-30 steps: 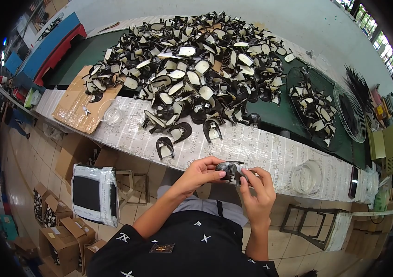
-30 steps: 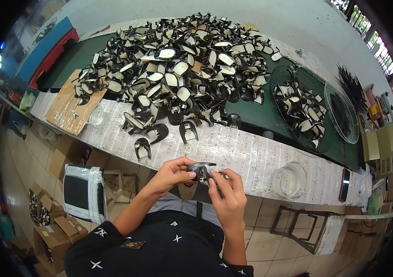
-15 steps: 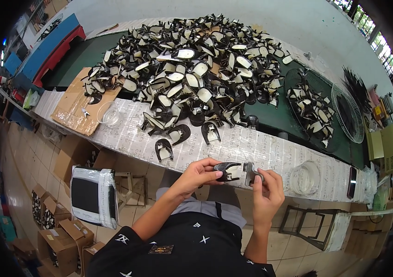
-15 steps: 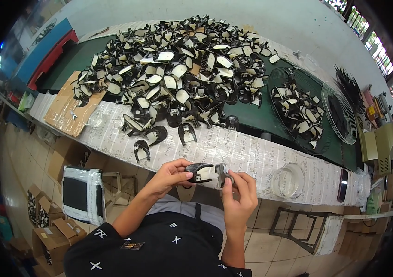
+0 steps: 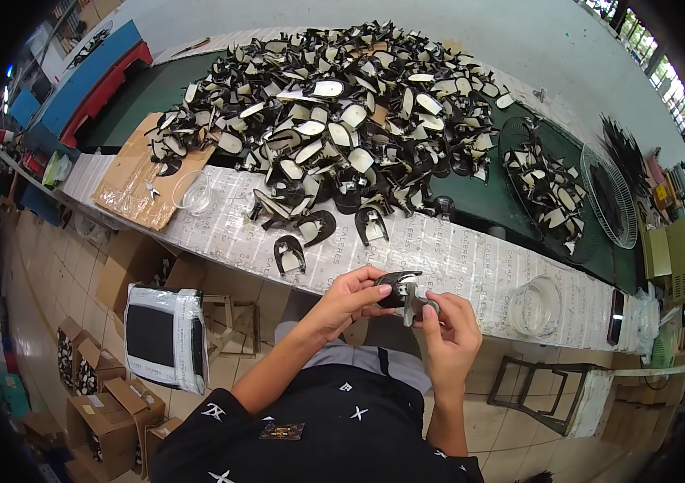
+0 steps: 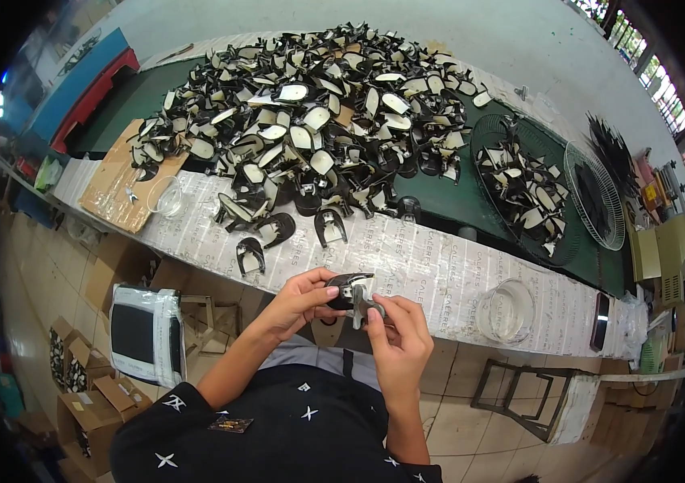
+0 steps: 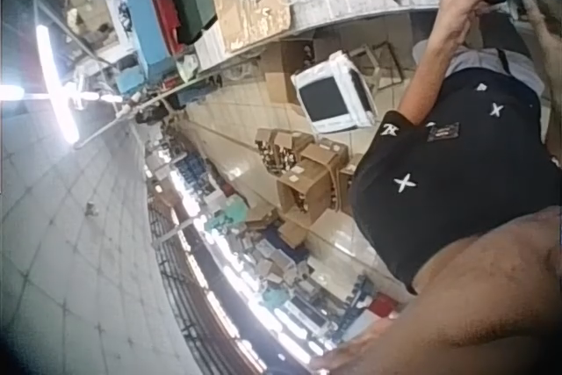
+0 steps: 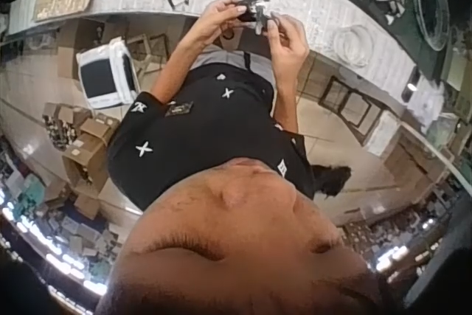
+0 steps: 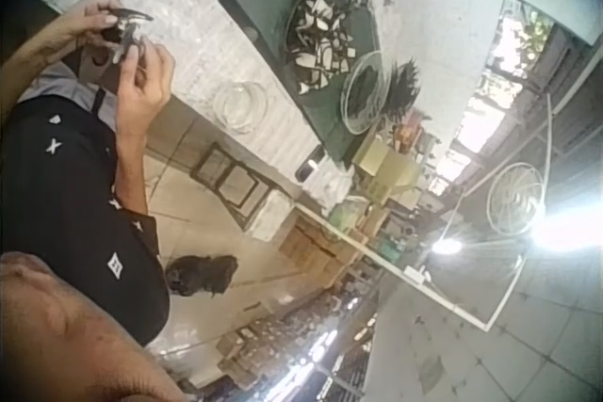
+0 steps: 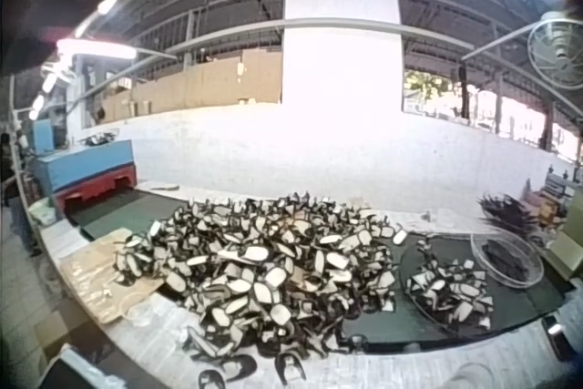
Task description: Applying adhesive to the edges of shoe heel components using a small brush.
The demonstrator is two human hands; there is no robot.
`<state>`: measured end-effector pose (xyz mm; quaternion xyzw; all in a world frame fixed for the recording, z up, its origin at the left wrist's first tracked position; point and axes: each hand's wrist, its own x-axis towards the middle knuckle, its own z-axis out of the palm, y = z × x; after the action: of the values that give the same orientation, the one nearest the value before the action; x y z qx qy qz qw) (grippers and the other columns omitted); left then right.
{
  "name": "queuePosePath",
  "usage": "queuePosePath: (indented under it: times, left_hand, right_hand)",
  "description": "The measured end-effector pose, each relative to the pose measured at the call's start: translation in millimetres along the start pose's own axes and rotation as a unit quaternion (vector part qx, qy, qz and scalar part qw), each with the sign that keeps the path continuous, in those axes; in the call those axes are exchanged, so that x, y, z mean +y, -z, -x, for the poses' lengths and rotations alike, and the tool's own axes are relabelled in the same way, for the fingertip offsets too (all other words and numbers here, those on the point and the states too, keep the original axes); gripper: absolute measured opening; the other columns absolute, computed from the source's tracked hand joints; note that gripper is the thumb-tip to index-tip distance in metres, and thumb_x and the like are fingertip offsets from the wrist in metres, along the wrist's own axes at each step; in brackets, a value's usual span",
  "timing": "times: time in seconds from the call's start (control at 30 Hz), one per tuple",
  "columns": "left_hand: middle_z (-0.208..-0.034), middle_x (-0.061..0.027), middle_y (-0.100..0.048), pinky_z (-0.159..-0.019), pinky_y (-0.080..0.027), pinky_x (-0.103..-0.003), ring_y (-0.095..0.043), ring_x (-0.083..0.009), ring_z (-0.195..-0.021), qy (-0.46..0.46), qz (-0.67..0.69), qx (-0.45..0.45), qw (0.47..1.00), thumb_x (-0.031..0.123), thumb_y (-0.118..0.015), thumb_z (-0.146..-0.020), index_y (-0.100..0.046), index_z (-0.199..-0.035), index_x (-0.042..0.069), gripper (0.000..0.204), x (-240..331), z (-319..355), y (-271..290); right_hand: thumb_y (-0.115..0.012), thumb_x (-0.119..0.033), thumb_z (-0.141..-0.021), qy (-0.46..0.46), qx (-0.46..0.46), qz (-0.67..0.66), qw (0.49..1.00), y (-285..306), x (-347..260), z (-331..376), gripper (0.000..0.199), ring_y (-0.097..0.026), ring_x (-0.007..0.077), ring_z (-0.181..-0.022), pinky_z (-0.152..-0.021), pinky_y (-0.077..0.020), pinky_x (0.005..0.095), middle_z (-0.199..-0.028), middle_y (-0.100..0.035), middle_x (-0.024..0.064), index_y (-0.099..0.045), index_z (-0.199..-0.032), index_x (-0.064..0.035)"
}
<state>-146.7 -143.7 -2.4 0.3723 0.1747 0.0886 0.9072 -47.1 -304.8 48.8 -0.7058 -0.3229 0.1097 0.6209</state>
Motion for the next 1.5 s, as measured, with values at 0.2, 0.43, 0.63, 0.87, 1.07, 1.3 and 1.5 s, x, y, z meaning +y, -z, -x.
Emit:
queuePosePath:
  times: [0.2, 0.43, 0.63, 0.87, 1.07, 1.3, 1.5]
  left_hand:
    - [-0.108, -0.0063, -0.062, -0.085, -0.058, -0.031, -0.063, -0.0121, -0.094, 0.0, 0.004, 0.01, 1.0, 0.012, -0.06, -0.094, -0.056, -0.113, -0.001, 0.024, 0, -1, 3]
    - [-0.109, -0.0066, -0.063, -0.083, -0.058, -0.031, -0.064, -0.0132, -0.096, -0.006, -0.006, 0.011, 1.0, 0.013, -0.061, -0.094, -0.057, -0.114, 0.0, 0.024, -2, -3, 5]
    - [-0.109, -0.0067, -0.063, -0.084, -0.057, -0.032, -0.064, -0.0139, -0.098, -0.002, 0.008, 0.01, 1.0, 0.015, -0.06, -0.095, -0.057, -0.113, 0.001, 0.023, -3, -4, 9]
    - [-0.108, -0.0069, -0.063, -0.084, -0.057, -0.032, -0.064, -0.014, -0.097, -0.004, 0.007, 0.006, 1.0, 0.016, -0.06, -0.095, -0.057, -0.112, 0.0, 0.023, -3, -7, 7]
    - [-0.107, -0.0068, -0.064, -0.084, -0.057, -0.032, -0.064, -0.0139, -0.097, -0.001, -0.005, 0.013, 1.0, 0.016, -0.06, -0.095, -0.057, -0.111, 0.0, 0.023, 0, -10, 4]
    - [-0.108, -0.0069, -0.064, -0.084, -0.057, -0.032, -0.064, -0.014, -0.096, 0.001, -0.01, 0.019, 1.0, 0.017, -0.06, -0.095, -0.058, -0.111, 0.002, 0.022, 12, -19, 2]
    - [-0.115, -0.0065, -0.062, -0.089, -0.055, -0.034, -0.061, -0.0141, -0.103, 0.012, 0.032, -0.028, 0.999, 0.017, -0.059, -0.095, -0.053, -0.123, 0.002, 0.032, 33, -44, -9]
  right_hand:
    - [-0.067, 0.002, -0.085, 0.011, -0.009, 0.044, 0.999, -1, 2, -1, 0.021, -0.065, 0.0142, -0.08, -0.065, -0.0581, 0.0244, -0.102, -0.058, 0.0094, -0.068, -0.106, 0.0028]
    - [-0.068, 0.003, -0.083, 0.086, 0.031, 0.172, 0.981, 5, 3, -1, 0.021, -0.065, 0.0165, -0.076, -0.063, -0.0582, 0.025, -0.099, -0.059, 0.0105, -0.069, -0.103, 0.0004]
    - [-0.068, 0.003, -0.082, 0.092, 0.061, 0.202, 0.973, 10, 3, -3, 0.021, -0.064, 0.0167, -0.077, -0.061, -0.0581, 0.0252, -0.1, -0.059, 0.0109, -0.069, -0.103, 0.0]
    - [-0.068, 0.004, -0.082, 0.083, 0.029, 0.145, 0.986, 6, -5, -2, 0.022, -0.065, 0.0169, -0.077, -0.062, -0.0586, 0.0259, -0.1, -0.059, 0.0109, -0.069, -0.104, 0.001]
    - [-0.068, 0.003, -0.082, 0.076, 0.032, 0.16, 0.984, 3, -3, -3, 0.021, -0.065, 0.0172, -0.076, -0.062, -0.0587, 0.0262, -0.1, -0.058, 0.0111, -0.069, -0.103, 0.001]
    - [-0.066, 0.002, -0.085, 0.027, 0.115, 0.17, 0.978, 26, 8, -18, 0.018, -0.065, 0.0165, -0.079, -0.062, -0.0588, 0.0254, -0.1, -0.059, 0.011, -0.069, -0.103, 0.0013]
    - [-0.061, -0.001, -0.091, -0.04, 0.099, 0.005, 0.994, 28, 45, -55, 0.016, -0.062, 0.0148, -0.082, -0.066, -0.0579, 0.0256, -0.105, -0.057, 0.0095, -0.067, -0.105, 0.003]
